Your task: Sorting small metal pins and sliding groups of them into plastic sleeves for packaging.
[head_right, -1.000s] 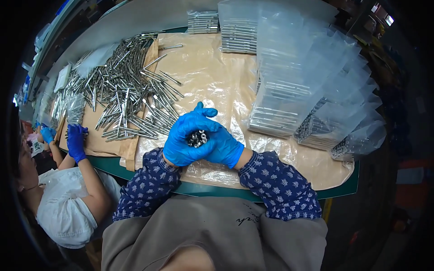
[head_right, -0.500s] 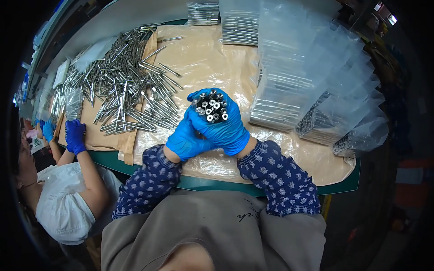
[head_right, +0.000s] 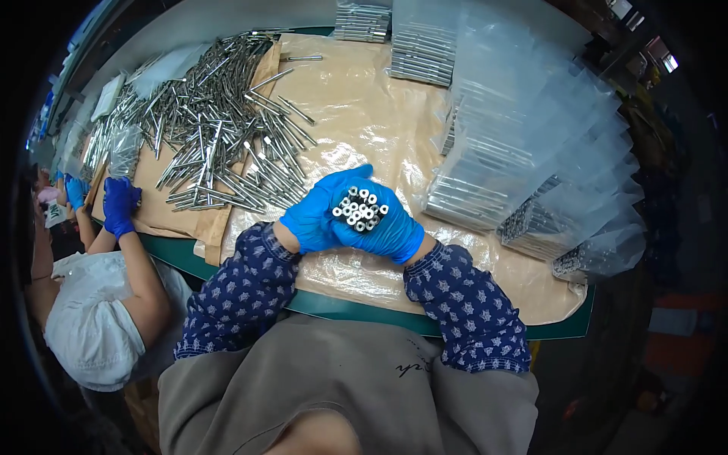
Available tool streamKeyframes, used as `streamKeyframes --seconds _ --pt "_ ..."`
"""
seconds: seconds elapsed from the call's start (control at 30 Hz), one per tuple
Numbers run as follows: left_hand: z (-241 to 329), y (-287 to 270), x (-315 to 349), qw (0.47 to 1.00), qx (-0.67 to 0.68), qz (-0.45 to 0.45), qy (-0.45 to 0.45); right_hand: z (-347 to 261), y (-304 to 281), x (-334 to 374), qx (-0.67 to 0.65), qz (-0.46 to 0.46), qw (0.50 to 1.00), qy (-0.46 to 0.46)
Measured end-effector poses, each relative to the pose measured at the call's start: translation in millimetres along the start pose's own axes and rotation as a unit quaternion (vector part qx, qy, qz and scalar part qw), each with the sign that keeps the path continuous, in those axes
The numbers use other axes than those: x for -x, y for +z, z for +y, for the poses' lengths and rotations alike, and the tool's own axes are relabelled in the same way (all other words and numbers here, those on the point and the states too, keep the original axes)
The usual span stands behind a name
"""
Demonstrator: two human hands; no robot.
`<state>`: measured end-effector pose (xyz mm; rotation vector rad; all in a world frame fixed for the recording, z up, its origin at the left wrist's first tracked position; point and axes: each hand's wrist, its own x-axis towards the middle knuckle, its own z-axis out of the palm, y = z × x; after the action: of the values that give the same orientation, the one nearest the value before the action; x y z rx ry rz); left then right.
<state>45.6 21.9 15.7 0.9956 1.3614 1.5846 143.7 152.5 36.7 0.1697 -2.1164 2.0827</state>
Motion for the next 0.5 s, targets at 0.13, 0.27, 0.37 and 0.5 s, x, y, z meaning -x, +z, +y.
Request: streamKeyframes --seconds 0.13,0.27,0.37,0.5 --pt "41 -16 14 0.987 -0.120 -0.053 0.091 5 3 3 -0.014 -0.036 0.999 -0.017" --pt "61 15 9 0.954 -0.206 -0.047 0.211 32 2 6 0.183 -0.052 0.979 -0.074" --pt "46 18 1 0.883 -0.369 -0.007 0.291 26 -3 7 0.092 -0.102 0.982 -0.132" --pt "51 30 1 0.900 -0.338 0.039 0.272 27 -1 7 -0.062 -0.060 0.996 -0.016"
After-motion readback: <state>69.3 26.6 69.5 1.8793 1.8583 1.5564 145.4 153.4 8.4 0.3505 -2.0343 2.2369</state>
